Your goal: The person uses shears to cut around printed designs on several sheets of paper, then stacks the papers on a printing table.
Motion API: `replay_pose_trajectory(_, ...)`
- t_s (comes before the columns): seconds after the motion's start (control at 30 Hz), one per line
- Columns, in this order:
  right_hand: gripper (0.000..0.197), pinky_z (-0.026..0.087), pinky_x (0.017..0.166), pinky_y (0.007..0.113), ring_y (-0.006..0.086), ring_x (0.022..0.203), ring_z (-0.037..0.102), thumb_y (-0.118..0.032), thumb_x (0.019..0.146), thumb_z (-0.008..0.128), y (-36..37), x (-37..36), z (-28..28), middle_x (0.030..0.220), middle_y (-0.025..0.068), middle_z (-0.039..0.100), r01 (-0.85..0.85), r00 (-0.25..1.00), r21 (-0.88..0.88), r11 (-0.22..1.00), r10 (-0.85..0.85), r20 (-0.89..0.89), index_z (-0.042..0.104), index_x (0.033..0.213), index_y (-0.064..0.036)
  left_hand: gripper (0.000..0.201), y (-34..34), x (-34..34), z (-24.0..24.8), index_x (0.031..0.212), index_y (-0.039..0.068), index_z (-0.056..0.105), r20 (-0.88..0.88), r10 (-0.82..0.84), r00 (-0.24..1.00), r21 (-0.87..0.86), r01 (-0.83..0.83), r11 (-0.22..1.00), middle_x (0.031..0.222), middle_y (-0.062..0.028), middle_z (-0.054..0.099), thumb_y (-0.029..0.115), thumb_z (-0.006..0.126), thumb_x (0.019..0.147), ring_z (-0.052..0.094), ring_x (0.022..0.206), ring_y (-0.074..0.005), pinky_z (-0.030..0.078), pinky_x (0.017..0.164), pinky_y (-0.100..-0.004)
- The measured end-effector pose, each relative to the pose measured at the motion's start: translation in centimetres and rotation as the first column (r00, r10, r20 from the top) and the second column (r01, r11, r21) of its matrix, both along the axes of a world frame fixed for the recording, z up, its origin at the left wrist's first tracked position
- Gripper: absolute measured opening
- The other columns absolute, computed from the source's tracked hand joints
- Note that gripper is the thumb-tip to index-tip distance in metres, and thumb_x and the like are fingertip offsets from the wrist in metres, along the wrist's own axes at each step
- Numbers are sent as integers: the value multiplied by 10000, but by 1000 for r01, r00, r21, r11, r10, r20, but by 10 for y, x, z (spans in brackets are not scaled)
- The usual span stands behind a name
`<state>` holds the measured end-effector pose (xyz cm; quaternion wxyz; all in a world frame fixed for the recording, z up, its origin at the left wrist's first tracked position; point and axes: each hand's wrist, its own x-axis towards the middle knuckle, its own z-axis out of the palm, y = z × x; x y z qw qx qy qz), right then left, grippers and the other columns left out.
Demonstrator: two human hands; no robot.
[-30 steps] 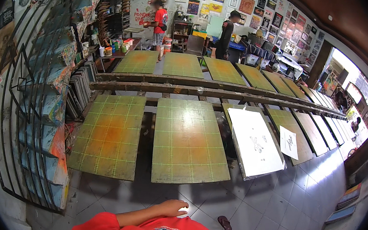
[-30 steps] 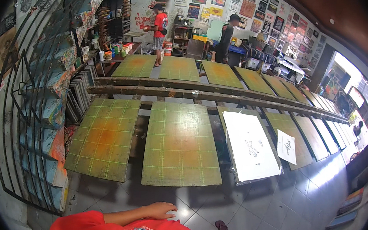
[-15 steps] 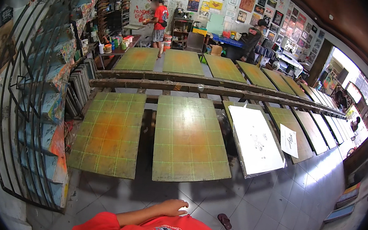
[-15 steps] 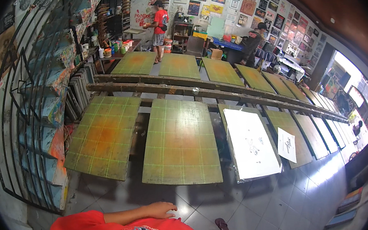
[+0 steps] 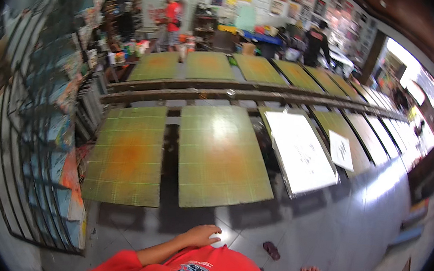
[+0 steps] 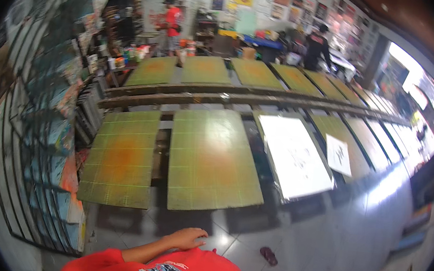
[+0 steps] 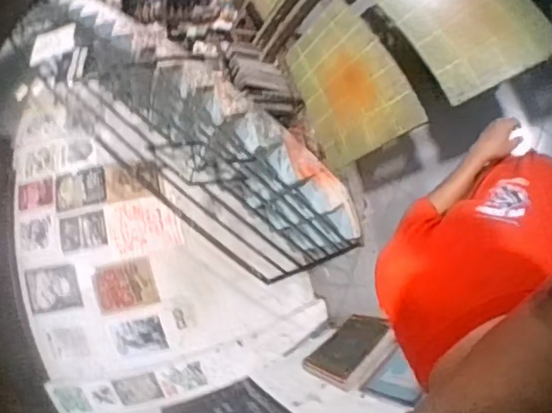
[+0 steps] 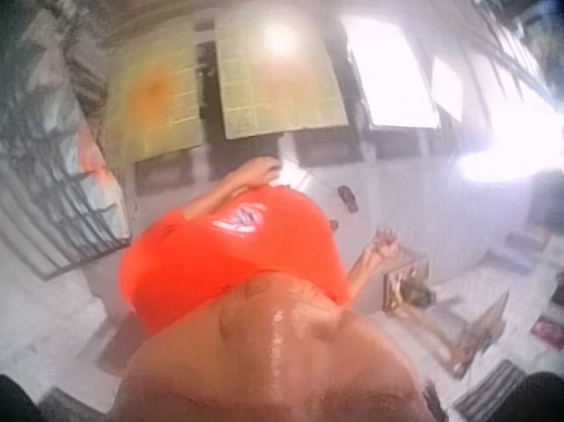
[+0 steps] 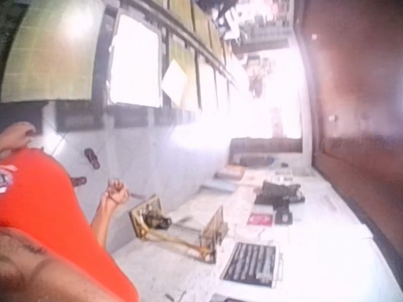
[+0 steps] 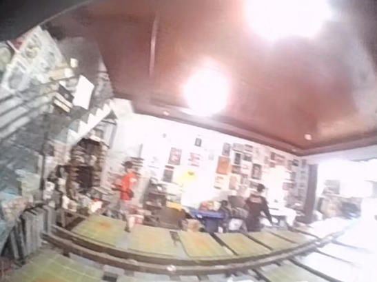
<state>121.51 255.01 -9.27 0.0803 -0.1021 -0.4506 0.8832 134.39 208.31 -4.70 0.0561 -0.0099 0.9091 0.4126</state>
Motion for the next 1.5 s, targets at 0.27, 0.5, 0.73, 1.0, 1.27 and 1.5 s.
replay_pose_trajectory(0.27,380,469,754,311,154,789,501,-411,883,538,-79,35,76,889,35,506,162,958,-163,973,-115,262,505,1013,-55,337,29,-10,5,1077,43,568,102,-36,994,97,27,995,1053,-156,588,276,583,833,592,937,-301,474,799,-375)
replay_pose_trajectory(0.5,519,462,723,319,149,734,485,-536,856,517,-46,50,74,803,28,469,293,886,-202,935,-186,424,493,1011,-41,346,64,-64,2,1069,33,573,69,-203,977,99,196,976,1052,-151,591,282,590,829,592,937,-290,471,795,-366)
replay_pose_trajectory(0.73,644,348,489,289,141,512,408,-705,797,422,14,42,61,586,7,396,346,869,-204,916,-231,438,480,863,-67,333,111,-180,21,1006,25,582,-100,-110,989,69,117,991,1008,-150,589,293,605,810,575,936,-310,457,809,-386)
replay_pose_trajectory(1.0,668,334,435,294,160,477,413,-693,836,342,66,-30,69,566,31,404,371,855,-113,922,-291,429,504,809,-46,421,114,-370,18,1033,26,562,-428,96,899,-279,-232,932,1031,-172,562,280,687,722,546,958,-336,451,798,-408)
replay_pose_trajectory(1.27,619,409,496,316,172,569,475,-618,885,333,99,-138,61,654,55,463,144,941,145,979,-180,287,490,933,-21,881,119,-432,11,1309,38,372,-160,226,961,-556,-277,784,1333,-298,284,521,697,648,289,1242,-423,303,983,-499)
replay_pose_trajectory(1.5,541,446,541,315,168,606,512,-525,931,326,70,-266,69,720,67,526,-106,987,256,961,70,148,503,979,-16,666,173,-525,2,1286,83,436,-358,-90,929,-395,-63,916,1317,-291,339,352,672,725,287,1257,-426,252,1017,-481)
